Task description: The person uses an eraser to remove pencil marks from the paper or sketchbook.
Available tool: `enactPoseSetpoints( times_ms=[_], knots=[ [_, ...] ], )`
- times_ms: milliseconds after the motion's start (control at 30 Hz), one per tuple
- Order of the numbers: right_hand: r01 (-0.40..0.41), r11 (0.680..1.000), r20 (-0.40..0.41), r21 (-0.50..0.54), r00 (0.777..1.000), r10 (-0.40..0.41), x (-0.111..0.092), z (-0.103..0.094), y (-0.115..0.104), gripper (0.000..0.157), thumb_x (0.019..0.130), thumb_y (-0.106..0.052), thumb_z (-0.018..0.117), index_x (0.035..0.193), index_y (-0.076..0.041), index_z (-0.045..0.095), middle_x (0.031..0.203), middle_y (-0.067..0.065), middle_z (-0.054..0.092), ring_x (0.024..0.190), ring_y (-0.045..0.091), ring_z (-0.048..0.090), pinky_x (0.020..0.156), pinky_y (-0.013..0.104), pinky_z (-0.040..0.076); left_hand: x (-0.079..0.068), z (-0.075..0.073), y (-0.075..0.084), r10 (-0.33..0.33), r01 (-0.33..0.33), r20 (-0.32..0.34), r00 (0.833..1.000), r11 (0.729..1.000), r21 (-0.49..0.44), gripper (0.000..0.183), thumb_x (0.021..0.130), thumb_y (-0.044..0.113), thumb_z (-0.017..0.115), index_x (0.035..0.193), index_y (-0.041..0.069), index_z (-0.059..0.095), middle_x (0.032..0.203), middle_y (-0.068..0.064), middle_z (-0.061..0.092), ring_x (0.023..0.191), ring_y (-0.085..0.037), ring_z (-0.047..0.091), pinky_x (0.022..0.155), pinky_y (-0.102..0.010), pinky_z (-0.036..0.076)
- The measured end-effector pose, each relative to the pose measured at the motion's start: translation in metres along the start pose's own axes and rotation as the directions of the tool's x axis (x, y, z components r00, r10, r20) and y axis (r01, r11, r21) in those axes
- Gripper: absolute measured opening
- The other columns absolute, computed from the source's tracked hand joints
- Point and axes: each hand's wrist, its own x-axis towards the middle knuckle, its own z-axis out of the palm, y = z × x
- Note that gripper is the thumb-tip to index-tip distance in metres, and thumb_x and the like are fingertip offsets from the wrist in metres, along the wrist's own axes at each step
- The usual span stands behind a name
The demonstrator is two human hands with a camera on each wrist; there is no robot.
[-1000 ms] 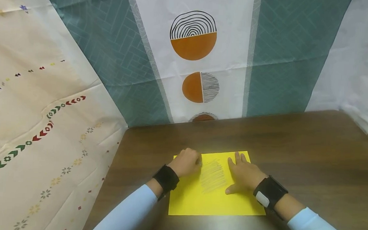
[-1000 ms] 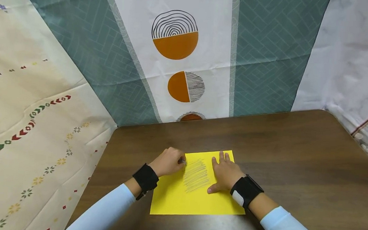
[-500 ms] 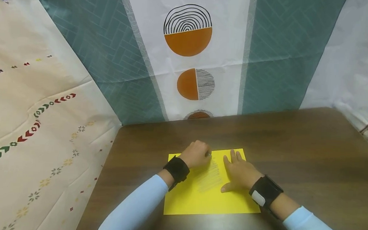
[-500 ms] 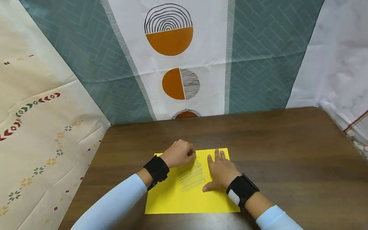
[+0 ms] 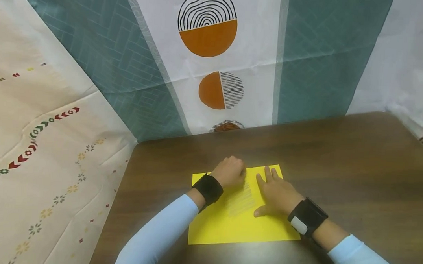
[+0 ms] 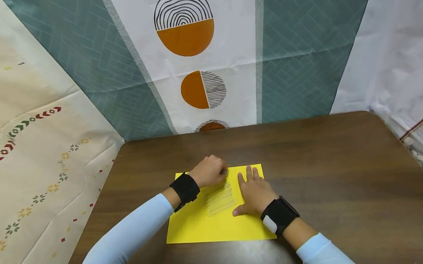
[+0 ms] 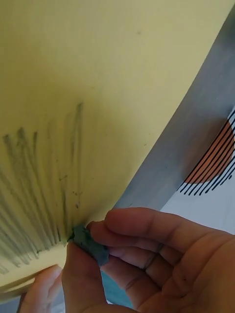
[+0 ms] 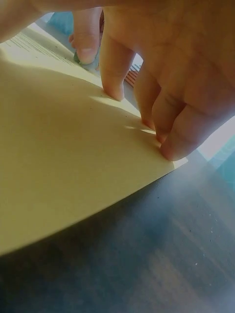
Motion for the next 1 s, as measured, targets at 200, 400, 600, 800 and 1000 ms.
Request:
enactPoseSetpoints(
  times_ms=[200,400,600,800,1000],
  knots=[
    [-0.023,0.999,0.004,0.040,1.000,0.023,0.000,-0.001,0.002,0.114,0.070,-0.062,0.084,0.149,0.008,0.041,0.155,0.041,0.021,0.141,0.058,0.024,0.099,0.066,0.042,0.004,-0.006,0.004,0.014,-0.016,0.023,1.000,0.996,0.089,0.036,0.086,0.004,0.063,0.056,0.016,0.047,0.054,0.005,0.029,0.046,-0.010,0.028,0.044,-0.023,0.029],
    [-0.029,0.997,0.016,0.071,0.999,0.028,-0.001,0.002,0.003,0.113,0.071,-0.061,0.084,0.150,0.007,0.040,0.156,0.041,0.019,0.142,0.058,0.021,0.101,0.067,0.039,0.000,-0.005,0.005,-0.008,0.002,0.062,0.998,0.995,0.097,0.032,0.088,0.006,0.064,0.060,0.015,0.051,0.054,0.004,0.033,0.046,-0.011,0.032,0.044,-0.024,0.031],
    [-0.037,0.995,0.005,0.094,0.999,0.037,-0.001,0.001,0.002,0.112,0.071,-0.058,0.086,0.150,0.007,0.041,0.156,0.041,0.018,0.143,0.058,0.019,0.103,0.069,0.036,-0.013,-0.006,0.001,-0.018,0.015,0.034,0.999,0.997,0.081,0.026,0.090,0.008,0.065,0.066,0.013,0.056,0.055,0.003,0.037,0.047,-0.011,0.036,0.045,-0.023,0.032],
    [-0.045,0.994,0.016,0.101,0.999,0.043,-0.002,0.002,0.003,0.113,0.070,-0.060,0.085,0.150,0.006,0.041,0.156,0.040,0.020,0.143,0.057,0.020,0.102,0.069,0.036,-0.043,-0.004,-0.010,-0.002,0.003,-0.006,1.000,0.996,0.089,0.033,0.085,0.002,0.062,0.059,0.016,0.048,0.055,0.007,0.027,0.049,-0.008,0.026,0.046,-0.022,0.023],
    [-0.041,0.994,0.002,0.100,0.999,0.041,0.000,0.003,0.003,0.114,0.069,-0.061,0.085,0.151,0.005,0.041,0.156,0.039,0.020,0.143,0.058,0.021,0.097,0.072,0.039,-0.076,-0.005,-0.024,-0.006,0.010,-0.070,0.997,0.999,0.052,0.040,0.083,-0.003,0.061,0.056,0.017,0.039,0.058,0.008,0.020,0.053,-0.007,0.021,0.047,-0.021,0.018]
  ],
)
